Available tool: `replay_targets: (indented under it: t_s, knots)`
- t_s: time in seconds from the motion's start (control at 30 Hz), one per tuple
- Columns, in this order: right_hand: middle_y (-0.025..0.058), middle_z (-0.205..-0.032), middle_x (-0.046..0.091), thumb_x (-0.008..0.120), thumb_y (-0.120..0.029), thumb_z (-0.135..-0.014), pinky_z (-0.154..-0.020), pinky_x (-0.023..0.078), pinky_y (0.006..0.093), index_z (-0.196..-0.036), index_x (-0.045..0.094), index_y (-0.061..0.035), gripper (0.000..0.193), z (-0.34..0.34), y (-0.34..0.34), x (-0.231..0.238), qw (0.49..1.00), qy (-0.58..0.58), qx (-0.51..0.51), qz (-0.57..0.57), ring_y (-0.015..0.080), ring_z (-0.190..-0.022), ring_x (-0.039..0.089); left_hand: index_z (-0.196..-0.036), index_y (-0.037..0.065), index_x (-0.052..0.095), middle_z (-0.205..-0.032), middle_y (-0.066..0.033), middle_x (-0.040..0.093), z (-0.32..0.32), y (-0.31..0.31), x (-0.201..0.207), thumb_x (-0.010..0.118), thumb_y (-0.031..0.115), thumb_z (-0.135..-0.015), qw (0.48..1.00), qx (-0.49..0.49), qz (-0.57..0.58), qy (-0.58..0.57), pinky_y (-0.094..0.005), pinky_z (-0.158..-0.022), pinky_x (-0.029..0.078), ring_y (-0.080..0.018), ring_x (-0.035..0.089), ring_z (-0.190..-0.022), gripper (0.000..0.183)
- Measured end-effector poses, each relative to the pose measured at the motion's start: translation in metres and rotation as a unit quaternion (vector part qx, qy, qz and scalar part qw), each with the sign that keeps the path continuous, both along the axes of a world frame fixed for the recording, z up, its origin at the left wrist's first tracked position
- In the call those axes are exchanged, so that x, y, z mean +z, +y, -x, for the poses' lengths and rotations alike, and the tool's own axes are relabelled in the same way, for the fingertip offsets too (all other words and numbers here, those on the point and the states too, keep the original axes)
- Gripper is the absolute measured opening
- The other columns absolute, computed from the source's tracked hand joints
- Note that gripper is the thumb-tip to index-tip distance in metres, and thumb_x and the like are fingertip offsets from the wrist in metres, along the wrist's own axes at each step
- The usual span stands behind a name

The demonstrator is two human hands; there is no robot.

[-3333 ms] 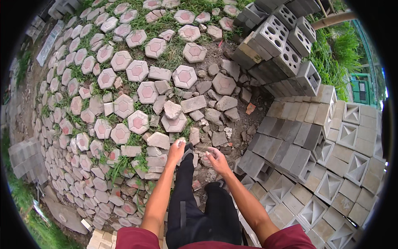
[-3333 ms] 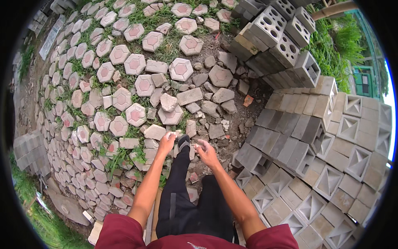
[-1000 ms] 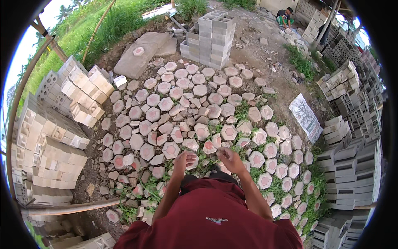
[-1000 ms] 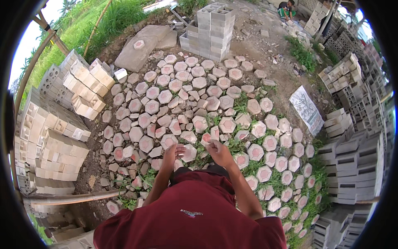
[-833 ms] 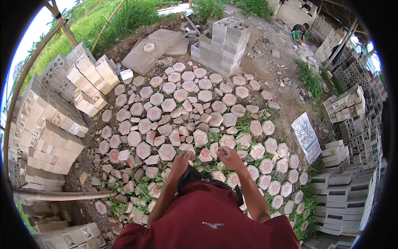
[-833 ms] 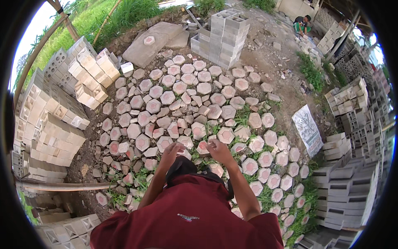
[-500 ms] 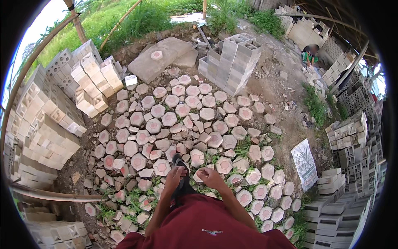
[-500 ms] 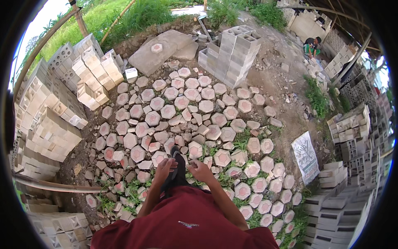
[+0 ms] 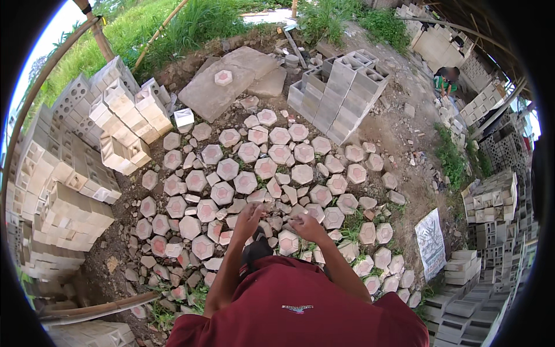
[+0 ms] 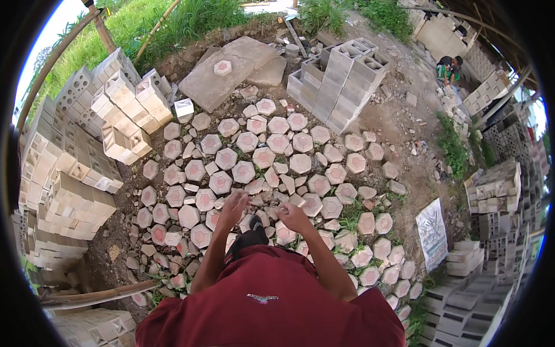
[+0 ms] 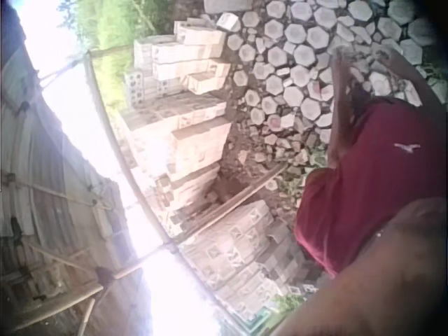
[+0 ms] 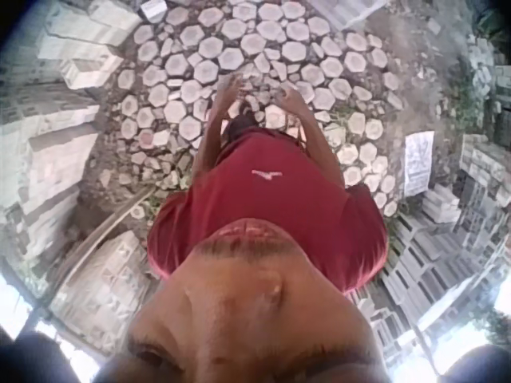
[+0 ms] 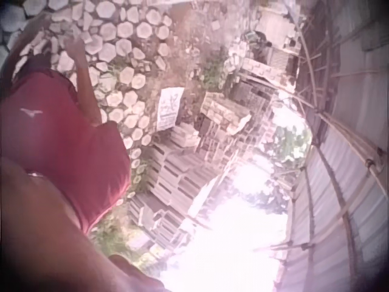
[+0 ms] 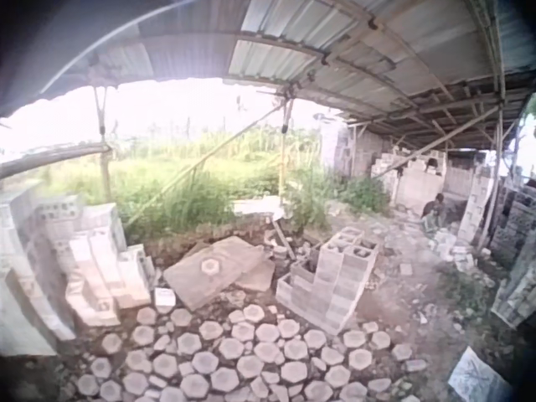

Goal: The person picks up concrete ventilation blocks and places them into a stack against a wall in an outdoor manufacturing area.

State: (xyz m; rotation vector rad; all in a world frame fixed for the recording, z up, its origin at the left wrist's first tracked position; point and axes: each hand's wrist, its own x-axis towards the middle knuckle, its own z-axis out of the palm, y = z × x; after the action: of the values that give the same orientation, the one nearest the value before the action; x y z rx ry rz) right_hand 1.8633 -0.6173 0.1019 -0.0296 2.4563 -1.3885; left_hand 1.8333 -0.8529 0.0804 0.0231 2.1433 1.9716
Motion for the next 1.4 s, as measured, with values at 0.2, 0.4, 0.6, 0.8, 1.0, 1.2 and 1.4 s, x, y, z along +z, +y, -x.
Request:
replay_targets:
  t_s: [0.2,0.4,0.6,0.8,1.0,1.2,1.4]
  knots:
    - [0.0169,-0.100,0.065,0.056,-0.031,-0.090,-0.081,0.050,0.0343,-0.110,0.058,0.0015,0.038,0.098,-0.026,0.021,0.998,-0.007,0.006,0.063,0.0250,-0.094,0.064,-0.109,-0.004,0.052,-0.094,-0.0113,0.064,0.109,-0.048,0.014,0.048,0.022,-0.096,1.000,0.025,0.013,0.010,-0.0270,-0.075,0.048,-0.0146,0.060,-0.083,0.030]
    - [0.0090,-0.098,0.065,0.054,-0.025,-0.093,-0.076,0.050,0.0291,-0.112,0.057,0.0006,0.032,0.188,-0.045,0.013,0.941,-0.188,-0.094,0.264,0.0161,-0.089,0.063,-0.110,-0.004,0.053,-0.093,-0.0099,0.065,0.163,-0.073,-0.003,0.050,0.023,-0.096,0.997,0.057,0.015,-0.057,-0.0275,-0.077,0.047,-0.0146,0.061,-0.085,0.030]
    - [0.0108,-0.085,0.066,0.062,-0.030,-0.087,-0.071,0.048,0.0281,-0.108,0.060,0.0037,0.040,0.309,-0.061,-0.038,0.986,-0.139,0.008,0.088,0.0154,-0.080,0.061,-0.109,-0.003,0.054,-0.092,-0.0119,0.065,0.220,-0.068,-0.031,0.047,0.026,-0.096,0.984,0.096,0.025,-0.147,-0.0282,-0.079,0.048,-0.0165,0.062,-0.087,0.032]
    - [0.0158,-0.095,0.066,0.060,-0.034,-0.087,-0.079,0.049,0.0334,-0.112,0.058,0.0029,0.045,0.494,-0.057,-0.030,0.980,-0.070,0.186,0.003,0.0238,-0.087,0.063,-0.105,-0.002,0.059,-0.088,-0.0099,0.067,0.380,-0.074,-0.056,0.052,0.032,-0.093,0.970,0.196,0.093,-0.111,-0.0299,-0.071,0.048,-0.0161,0.063,-0.081,0.037]
    - [0.0179,-0.099,0.065,0.060,-0.037,-0.087,-0.082,0.049,0.0334,-0.113,0.057,0.0030,0.048,0.675,-0.030,0.002,0.989,0.016,0.132,0.070,0.0250,-0.092,0.064,-0.110,-0.001,0.057,-0.097,-0.0085,0.065,0.570,-0.065,-0.014,0.046,0.033,-0.097,0.984,0.173,0.032,-0.015,-0.0284,-0.077,0.046,-0.0152,0.061,-0.088,0.038]
    - [0.0096,-0.093,0.066,0.058,-0.025,-0.091,-0.076,0.048,0.0269,-0.113,0.058,0.0040,0.037,0.757,-0.003,0.005,0.975,-0.044,0.050,0.211,0.0127,-0.084,0.061,-0.110,0.000,0.057,-0.096,-0.0069,0.065,0.678,-0.022,0.009,0.045,0.034,-0.097,0.986,0.156,0.009,-0.057,-0.0264,-0.074,0.047,-0.0127,0.060,-0.087,0.038]
    - [0.0066,-0.081,0.068,0.060,-0.026,-0.088,-0.066,0.048,0.0274,-0.100,0.067,-0.0009,0.028,0.816,0.007,-0.022,0.990,-0.099,0.004,0.098,0.0111,-0.070,0.059,-0.108,0.001,0.059,-0.093,-0.0060,0.066,0.774,0.030,-0.010,0.048,0.029,-0.097,0.998,0.032,-0.006,-0.061,-0.0262,-0.073,0.046,-0.0125,0.061,-0.085,0.032]
